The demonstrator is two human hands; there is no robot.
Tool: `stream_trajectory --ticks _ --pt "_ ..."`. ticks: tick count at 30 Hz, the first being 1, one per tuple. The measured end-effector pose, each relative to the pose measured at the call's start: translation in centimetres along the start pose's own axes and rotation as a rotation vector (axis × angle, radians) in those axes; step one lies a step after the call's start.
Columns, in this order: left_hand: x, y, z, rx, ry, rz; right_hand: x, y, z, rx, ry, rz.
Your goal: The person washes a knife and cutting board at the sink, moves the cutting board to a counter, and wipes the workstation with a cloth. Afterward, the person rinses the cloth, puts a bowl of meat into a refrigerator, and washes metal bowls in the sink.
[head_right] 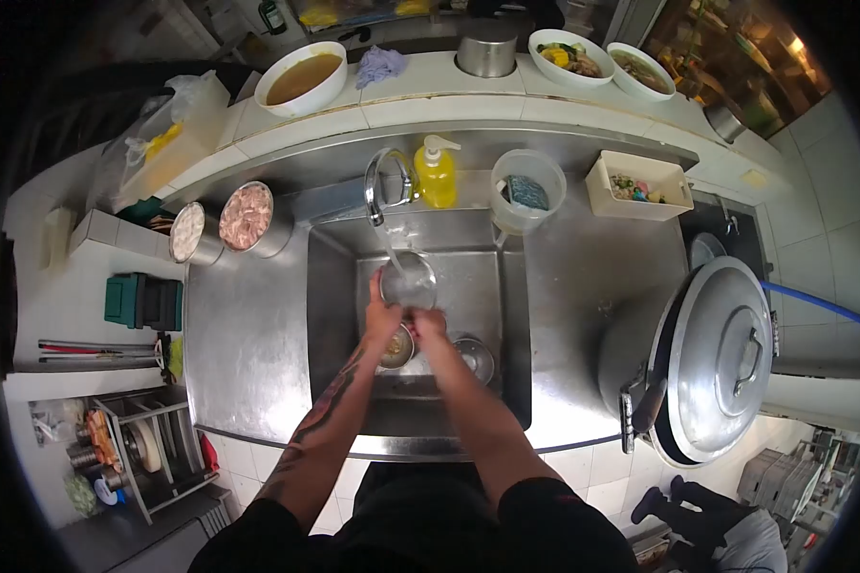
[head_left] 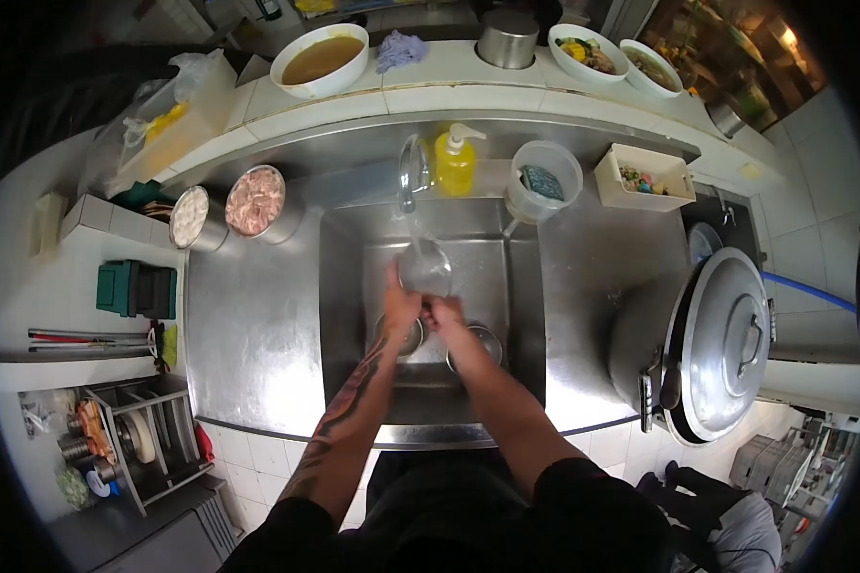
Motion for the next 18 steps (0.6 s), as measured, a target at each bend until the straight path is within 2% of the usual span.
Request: stream_trajectory --ticks 1,2,3,5,6,7,9,10,12,13,14,15,16,17,18 --pt "-0.9 -0.6 -0.3 0.122 0.048 0.092 2.4 -1.6 -1.6 -0.32 -0.398 -0.221" --pt "-1.6 -0.9 -0.5 0.24 0.097 0.185 0.2 5.0 -3.9 -0.428 -0.328 -0.733" --pt "-1.4 -0.8 -0.1 0.243 0.104 0.185 -1.3 6.9 -3.5 -0.427 -0.322 -0.729" --pt "-0.9 -0.9 0.6 -0.066 0.027 0.175 -3.9 8.3 -2.0 -0.465 -0.464 -0.443" --pt "-1.1 -0.7 0.5 -0.109 0.002 0.137 -2.7 7.4 -2.1 -0.466 -0.46 -0.448" --pt "-0.9 -0.1 0.2 -0.112 0.0 0.14 -0.5 5.2 -2.6 -0.436 -0.495 -0.429" --pt "0.8 0.2 -0.6 0.224 -0.206 0.031 1.6 1.2 -3.1 -0.369 -0.565 -0.372" --pt "0.2 0.0 -0.5 0.22 -0.205 0.033 1.0 2.6 -2.8 -0.366 -0.565 -0.375" --pt "-1.6 -1.2 -0.2 0.082 0.037 0.077 -3.2 9.4 -3.0 -0.395 -0.339 -0.381" --pt "-1.2 -1.3 0.2 0.088 0.037 0.08 -3.2 9.1 -2.0 -0.414 -0.224 -0.383" --pt "-1.3 -1.2 0.3 -0.06 0.047 0.288 -3.7 8.5 -1.4 -0.384 -0.242 -0.361" --pt "-1.0 -1.2 0.4 -0.211 0.056 0.493 -1.5 4.0 -0.7 -0.336 -0.343 -0.309" --pt "0.0 -0.9 0.3 -0.211 0.056 0.487 2.0 -2.0 -0.6 -0.265 -0.479 -0.221" --pt "1.6 -0.1 0.0 -0.022 -0.153 0.229 5.5 -6.6 -0.7 -0.251 -0.674 -0.18" --pt "2.6 0.7 -0.2 0.164 -0.359 -0.029 6.5 -6.7 -1.6 -0.48 -1.009 -0.423"
Point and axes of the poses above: each hand's wrist, its own y-axis towards the middle knuckle, its own z-axis out of the palm, x = y × z, the point moved 2 cm from there along y, towards the middle knuckle, and after that the axes turned 7 degrees about z, right-handed, at the moved point
